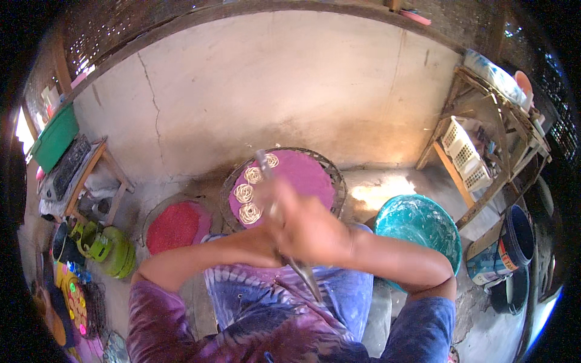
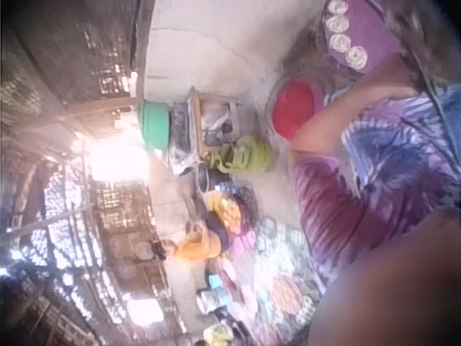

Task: The person scoops dough from a green basin and loads it into a manual extruder. They then press the plunger to extrude noodles into spiral shapes onto a red tray. The person repeats this process, occasionally adjusting the tray and refilling the extruder.

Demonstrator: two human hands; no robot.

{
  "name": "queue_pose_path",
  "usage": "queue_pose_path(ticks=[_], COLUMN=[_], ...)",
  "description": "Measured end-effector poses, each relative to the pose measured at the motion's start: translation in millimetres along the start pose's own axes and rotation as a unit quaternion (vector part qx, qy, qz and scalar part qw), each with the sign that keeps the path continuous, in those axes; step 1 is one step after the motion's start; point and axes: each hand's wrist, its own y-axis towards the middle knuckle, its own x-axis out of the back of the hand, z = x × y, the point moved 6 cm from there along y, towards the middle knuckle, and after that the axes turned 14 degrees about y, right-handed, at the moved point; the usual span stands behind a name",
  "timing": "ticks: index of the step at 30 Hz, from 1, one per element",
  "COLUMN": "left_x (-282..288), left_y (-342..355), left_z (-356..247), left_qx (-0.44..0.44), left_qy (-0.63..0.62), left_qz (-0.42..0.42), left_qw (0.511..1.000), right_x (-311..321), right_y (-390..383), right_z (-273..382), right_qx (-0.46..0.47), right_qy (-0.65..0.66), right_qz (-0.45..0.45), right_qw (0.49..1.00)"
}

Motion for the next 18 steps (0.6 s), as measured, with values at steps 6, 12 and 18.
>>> queue_pose_path(ticks=[6, 12, 18], left_x=[36.2, 5.1, 17.9], left_y=[-47.5, -31.1, 2.4], left_z=[29.7, 71.2, 68.3], left_qx=[0.199, 0.110, 0.131], left_qy=[0.227, -0.487, -0.338], left_qz=[-0.134, -0.414, -0.603], left_qw=[0.944, 0.761, 0.711], right_x=[111.2, 176.4, 48.5], right_y=[-33.5, -125.3, -154.5], right_z=[-48.3, -91.8, -177.9], right_qx=[-0.144, 0.019, -0.115], right_qy=[0.099, 0.229, 0.459], right_qz=[-0.352, -0.685, -0.622], right_qw=[0.919, 0.691, 0.625])
